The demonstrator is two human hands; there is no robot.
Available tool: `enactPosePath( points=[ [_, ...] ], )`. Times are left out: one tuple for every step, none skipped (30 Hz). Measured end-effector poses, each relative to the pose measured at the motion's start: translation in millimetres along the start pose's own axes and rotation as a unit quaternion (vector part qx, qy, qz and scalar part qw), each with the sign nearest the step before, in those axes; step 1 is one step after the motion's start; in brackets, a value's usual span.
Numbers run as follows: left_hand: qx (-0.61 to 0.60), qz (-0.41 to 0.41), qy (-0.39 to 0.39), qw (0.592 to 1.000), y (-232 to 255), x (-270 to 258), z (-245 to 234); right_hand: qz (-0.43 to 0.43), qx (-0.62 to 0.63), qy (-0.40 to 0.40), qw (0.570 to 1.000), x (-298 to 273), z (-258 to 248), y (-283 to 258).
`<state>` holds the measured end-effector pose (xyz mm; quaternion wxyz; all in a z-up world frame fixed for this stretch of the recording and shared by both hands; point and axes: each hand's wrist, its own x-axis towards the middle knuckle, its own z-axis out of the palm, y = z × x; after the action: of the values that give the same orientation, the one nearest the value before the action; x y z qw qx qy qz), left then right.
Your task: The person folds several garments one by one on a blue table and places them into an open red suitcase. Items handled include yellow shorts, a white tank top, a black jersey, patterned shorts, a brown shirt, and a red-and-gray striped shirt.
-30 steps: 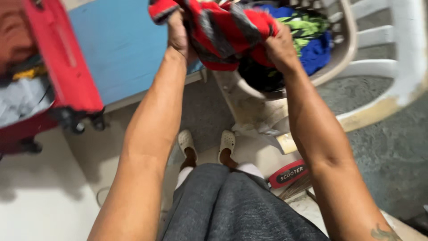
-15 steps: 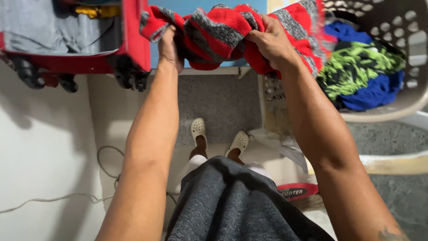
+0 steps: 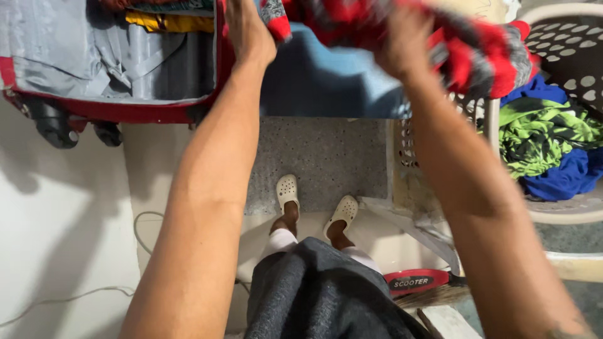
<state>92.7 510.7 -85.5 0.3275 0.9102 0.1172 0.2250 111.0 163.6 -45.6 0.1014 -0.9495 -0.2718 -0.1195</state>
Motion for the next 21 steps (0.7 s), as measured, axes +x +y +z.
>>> enactPosePath(
  points=[
    [0.025,0.056,0.052,0.997,-3.8,-9.9,-3.4,0.03,-0.066,-0.172,0.982,-4.7,20.6,-20.8],
    [0.045,0.101,0.09,0.99,-7.0,-23.9,-7.1,0.023,0.001,-0.29,0.957,-29.8,29.5,-35.2],
    [0.026,0.074,0.049,0.996,-7.0,-32.1,-7.6,0.025,0.043,-0.269,0.962,-42.2,40.1,-48.6],
    [0.007,0.047,0.008,0.999,-5.4,-42.6,-6.8,0.026,0.085,-0.249,0.964,-50.9,49.1,-60.2],
    [-0.011,0.017,-0.032,0.999,-5.6,-50.1,-7.5,0.064,0.069,-0.251,0.963,-56.3,53.6,-67.0],
    [-0.008,0.008,-0.086,0.996,-7.1,-57.8,-10.1,0.101,0.053,-0.254,0.961,-61.7,56.1,-73.7],
    [-0.005,-0.001,-0.143,0.99,-6.3,-65.7,-11.8,0.14,0.037,-0.257,0.956,-65.8,55.6,-77.3],
    [0.002,0.007,-0.166,0.986,-4.3,-68.9,-11.8,0.163,0.043,-0.253,0.953,-66.7,53.1,-78.0],
    [0.007,0.016,-0.191,0.981,0.6,-74.7,-10.6,0.189,0.048,-0.251,0.948,-69.8,47.8,-76.0],
    [0.012,0.024,-0.216,0.976,6.2,-78.5,-8.8,0.215,0.053,-0.249,0.943,-70.7,43.2,-74.3],
    [0.009,0.027,-0.226,0.974,11.9,-75.9,-5.3,0.219,0.039,-0.253,0.941,-66.4,39.9,-71.4],
    [0.007,0.029,-0.236,0.971,18.5,-73.5,-0.7,0.224,0.025,-0.257,0.94,-62.9,38.3,-69.4],
    [0.005,0.031,-0.248,0.968,25.1,-73.7,4.0,0.229,0.012,-0.262,0.937,-64.3,38.3,-69.6],
    [0.021,0.037,-0.267,0.963,31.1,-72.7,10.2,0.221,0.005,-0.27,0.937,-67.9,40.2,-70.4],
    [0.035,0.045,-0.282,0.958,36.7,-66.8,19.9,0.212,-0.004,-0.274,0.938,-68.1,45.2,-70.0],
    [0.049,0.053,-0.297,0.952,40.7,-60.4,30.2,0.203,-0.013,-0.278,0.939,-69.3,50.5,-68.2],
    [0.063,0.067,-0.289,0.953,40.8,-54.0,39.0,0.194,-0.019,-0.269,0.943,-73.2,56.7,-67.8],
    [0.077,0.081,-0.28,0.954,40.1,-46.2,49.0,0.185,-0.026,-0.259,0.948,-77.0,63.4,-68.1],
    [0.091,0.098,-0.268,0.954,38.5,-37.4,59.3,0.176,-0.032,-0.246,0.953,-75.9,70.9,-66.4],
    [0.125,0.092,-0.291,0.944,35.3,-30.4,67.7,0.159,-0.033,-0.223,0.961,-71.5,77.3,-62.6],
    [0.156,0.088,-0.315,0.932,33.4,-23.2,76.7,0.145,-0.036,-0.201,0.968,-67.2,79.6,-55.8]
  ],
)
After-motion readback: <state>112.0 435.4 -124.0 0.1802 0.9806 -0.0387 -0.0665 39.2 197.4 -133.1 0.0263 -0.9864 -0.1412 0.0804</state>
